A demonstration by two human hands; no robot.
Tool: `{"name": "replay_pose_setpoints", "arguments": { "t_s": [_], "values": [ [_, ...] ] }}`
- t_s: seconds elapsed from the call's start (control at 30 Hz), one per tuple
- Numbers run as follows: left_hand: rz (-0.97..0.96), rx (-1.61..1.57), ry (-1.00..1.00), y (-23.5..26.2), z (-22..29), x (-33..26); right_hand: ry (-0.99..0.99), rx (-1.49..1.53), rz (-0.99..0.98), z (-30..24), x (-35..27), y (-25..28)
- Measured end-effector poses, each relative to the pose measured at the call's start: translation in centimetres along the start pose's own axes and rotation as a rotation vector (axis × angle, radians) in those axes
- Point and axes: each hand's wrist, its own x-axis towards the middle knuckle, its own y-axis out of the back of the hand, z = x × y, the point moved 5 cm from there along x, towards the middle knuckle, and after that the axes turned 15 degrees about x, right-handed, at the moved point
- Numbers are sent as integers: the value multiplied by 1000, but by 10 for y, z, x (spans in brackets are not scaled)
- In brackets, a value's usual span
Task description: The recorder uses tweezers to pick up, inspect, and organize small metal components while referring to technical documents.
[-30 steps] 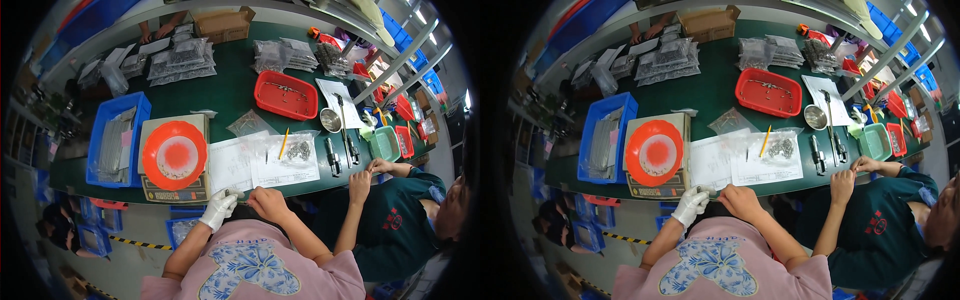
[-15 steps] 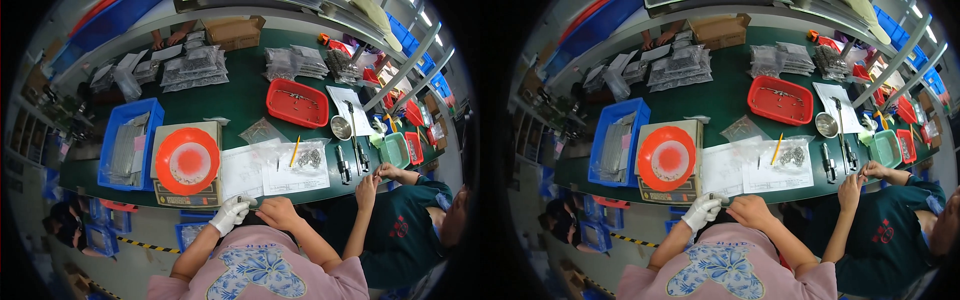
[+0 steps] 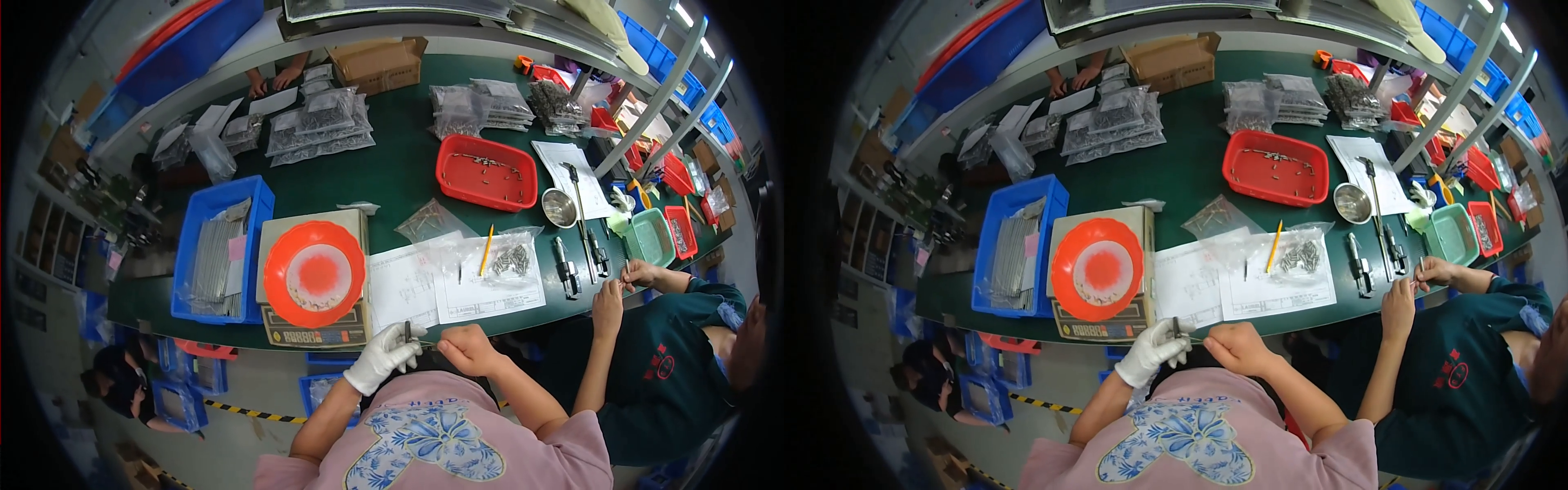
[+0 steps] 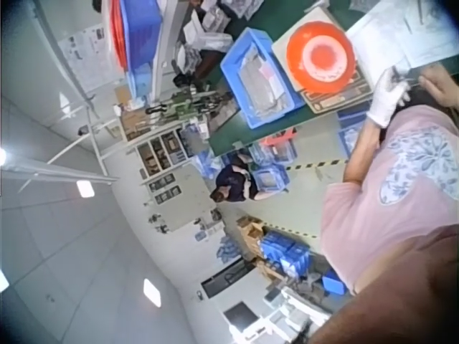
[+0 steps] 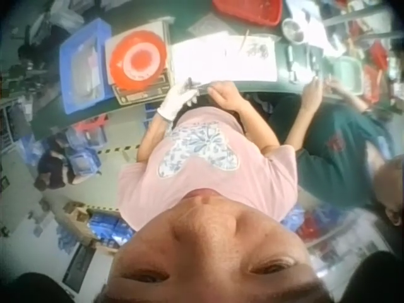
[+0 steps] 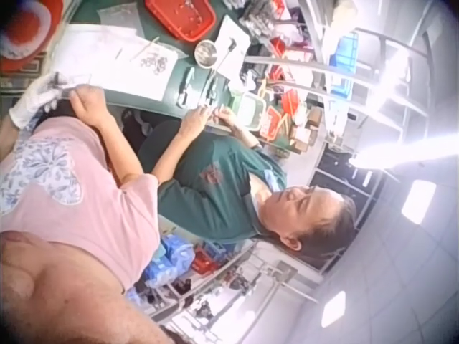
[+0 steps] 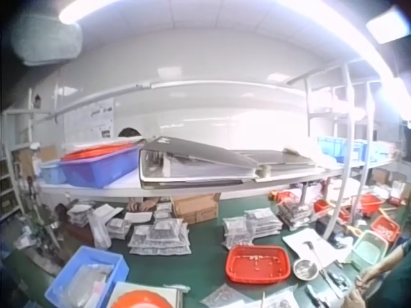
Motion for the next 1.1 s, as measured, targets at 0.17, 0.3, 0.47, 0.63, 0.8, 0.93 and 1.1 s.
{"name": "replay_pose_setpoints", "arguments": {
  "t_s": [0.17,0.3,0.47,0.63,0.8,0.93,1.1],
  "values": [
    [321,220,-277,15,25,-3,-213,354,59,14,-7,-6],
    [58,-233,236,7,11,-6,7,-36,-6,-5,2,-5],
    [265,477,-540,12,33,-10,-110,224,91,1,-1,-1],
    [1,-319,288,6,11,-4,40,60,84,-7,2,4],
    [337,564,-469,10,40,-14,-103,265,123,-2,2,-1],
    [358,-419,-40,21,27,-9,-125,275,155,-3,3,1],
    [283,296,-202,12,29,-9,-121,259,160,-3,4,4]
  ]
}}
